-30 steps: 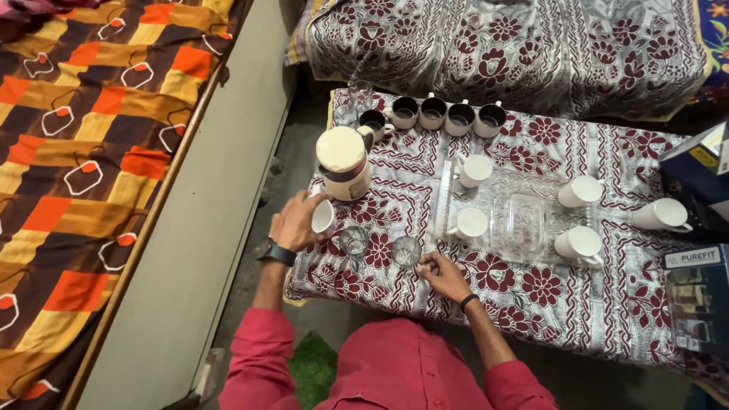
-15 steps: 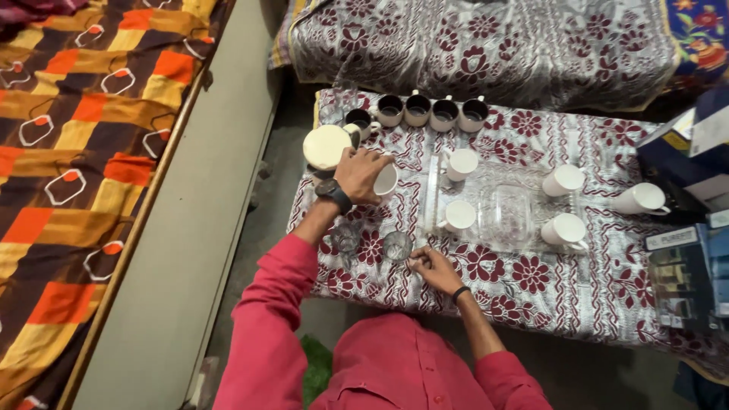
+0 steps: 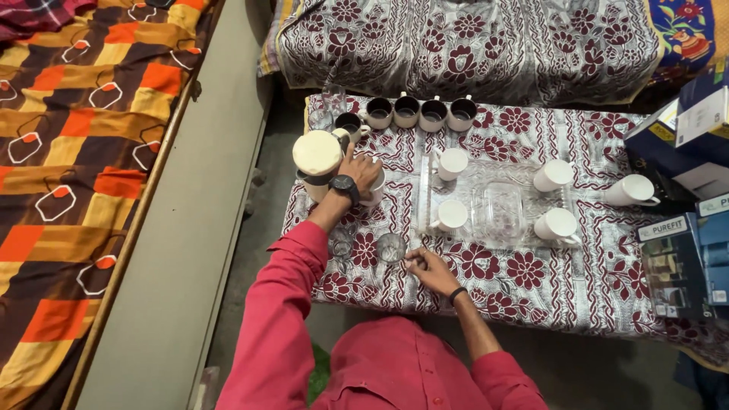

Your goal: The person arranges white cups, metal cups, and a plastic container on a small table covered with a patterned cloth. They then place a thermos on the table and move several cardboard boxes to the floor.

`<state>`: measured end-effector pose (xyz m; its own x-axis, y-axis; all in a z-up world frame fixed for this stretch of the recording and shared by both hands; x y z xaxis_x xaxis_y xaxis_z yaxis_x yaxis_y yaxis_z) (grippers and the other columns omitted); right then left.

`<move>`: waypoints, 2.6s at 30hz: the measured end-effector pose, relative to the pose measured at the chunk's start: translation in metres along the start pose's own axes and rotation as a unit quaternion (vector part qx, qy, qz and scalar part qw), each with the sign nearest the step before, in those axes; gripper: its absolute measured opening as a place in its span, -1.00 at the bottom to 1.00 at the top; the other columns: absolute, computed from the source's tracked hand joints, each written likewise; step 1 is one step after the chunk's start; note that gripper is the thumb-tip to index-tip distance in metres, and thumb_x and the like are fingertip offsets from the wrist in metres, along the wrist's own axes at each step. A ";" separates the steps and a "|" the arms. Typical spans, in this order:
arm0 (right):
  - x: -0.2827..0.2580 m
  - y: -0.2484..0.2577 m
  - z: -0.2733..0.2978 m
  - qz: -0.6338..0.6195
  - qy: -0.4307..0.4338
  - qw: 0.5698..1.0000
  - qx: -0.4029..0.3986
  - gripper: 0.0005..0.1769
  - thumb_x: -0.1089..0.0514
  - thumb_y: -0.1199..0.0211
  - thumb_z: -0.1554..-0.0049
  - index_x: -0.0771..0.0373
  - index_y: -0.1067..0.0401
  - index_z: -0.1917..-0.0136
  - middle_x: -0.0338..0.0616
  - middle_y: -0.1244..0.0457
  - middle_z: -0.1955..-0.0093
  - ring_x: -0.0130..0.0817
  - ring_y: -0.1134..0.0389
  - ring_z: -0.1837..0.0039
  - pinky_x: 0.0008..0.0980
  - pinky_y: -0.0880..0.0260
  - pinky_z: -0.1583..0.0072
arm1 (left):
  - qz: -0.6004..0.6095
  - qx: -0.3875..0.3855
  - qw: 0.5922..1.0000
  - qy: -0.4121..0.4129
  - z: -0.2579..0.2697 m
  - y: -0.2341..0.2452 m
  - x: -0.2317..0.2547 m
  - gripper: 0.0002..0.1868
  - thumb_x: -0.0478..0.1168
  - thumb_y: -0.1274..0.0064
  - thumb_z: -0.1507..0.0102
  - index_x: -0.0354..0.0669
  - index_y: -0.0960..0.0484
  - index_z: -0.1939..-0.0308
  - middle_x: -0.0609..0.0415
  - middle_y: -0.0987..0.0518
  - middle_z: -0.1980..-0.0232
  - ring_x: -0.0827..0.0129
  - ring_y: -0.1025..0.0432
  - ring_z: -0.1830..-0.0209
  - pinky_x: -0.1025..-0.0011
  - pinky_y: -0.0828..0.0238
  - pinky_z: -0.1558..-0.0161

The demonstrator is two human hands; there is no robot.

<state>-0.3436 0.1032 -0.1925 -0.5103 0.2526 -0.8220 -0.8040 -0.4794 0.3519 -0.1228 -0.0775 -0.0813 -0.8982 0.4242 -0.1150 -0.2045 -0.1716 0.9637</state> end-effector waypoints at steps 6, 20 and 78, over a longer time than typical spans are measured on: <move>-0.003 0.001 -0.001 0.009 0.004 1.000 -0.003 -0.70 0.15 -0.21 -0.18 0.18 -0.47 -0.19 -0.23 -0.30 0.06 -0.55 -0.18 0.20 -0.53 -0.28 0.15 | 0.002 0.012 1.000 0.002 0.000 -0.002 0.002 0.06 0.02 -0.42 0.03 -0.09 -0.22 -0.47 -0.18 -0.36 -0.43 0.03 -0.25 -0.46 -0.26 0.42 -0.53; 0.005 -0.001 -0.004 0.019 0.020 1.000 0.006 -0.70 0.11 -0.22 -0.18 0.18 -0.48 -0.17 -0.25 -0.30 0.07 -0.56 -0.20 0.20 -0.53 -0.31 0.14 | 0.009 0.029 0.999 -0.028 -0.011 -0.021 -0.001 -0.11 -0.34 -0.17 -0.12 0.15 -0.22 -0.52 -0.07 -0.42 -0.40 0.10 -0.30 -0.44 -0.25 0.40 -0.58; -0.178 0.053 -0.052 0.126 0.251 0.937 0.206 -0.78 0.06 -0.26 -0.23 0.23 -0.50 -0.06 -0.12 -0.41 0.07 -0.38 -0.42 0.07 -0.35 -0.44 0.09 | 0.080 -0.023 0.984 0.158 0.139 -0.087 -0.037 -0.21 -0.03 -0.57 0.18 -0.12 -0.63 -0.10 -0.12 -0.56 -0.20 0.06 -0.45 -0.22 0.12 -0.41 -0.14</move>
<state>-0.2796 -0.0109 -0.0509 -0.5756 -0.3030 -0.7595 -0.7793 -0.0782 0.6218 -0.0172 0.0455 -0.1276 -0.9949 0.0929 -0.0385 -0.0613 -0.2568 0.9645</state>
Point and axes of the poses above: each hand's wrist, its own z-axis away from the middle knuckle, its own y-axis out of the back of the hand, x = y × z, the point moved 5 cm from there along -z, towards the middle knuckle
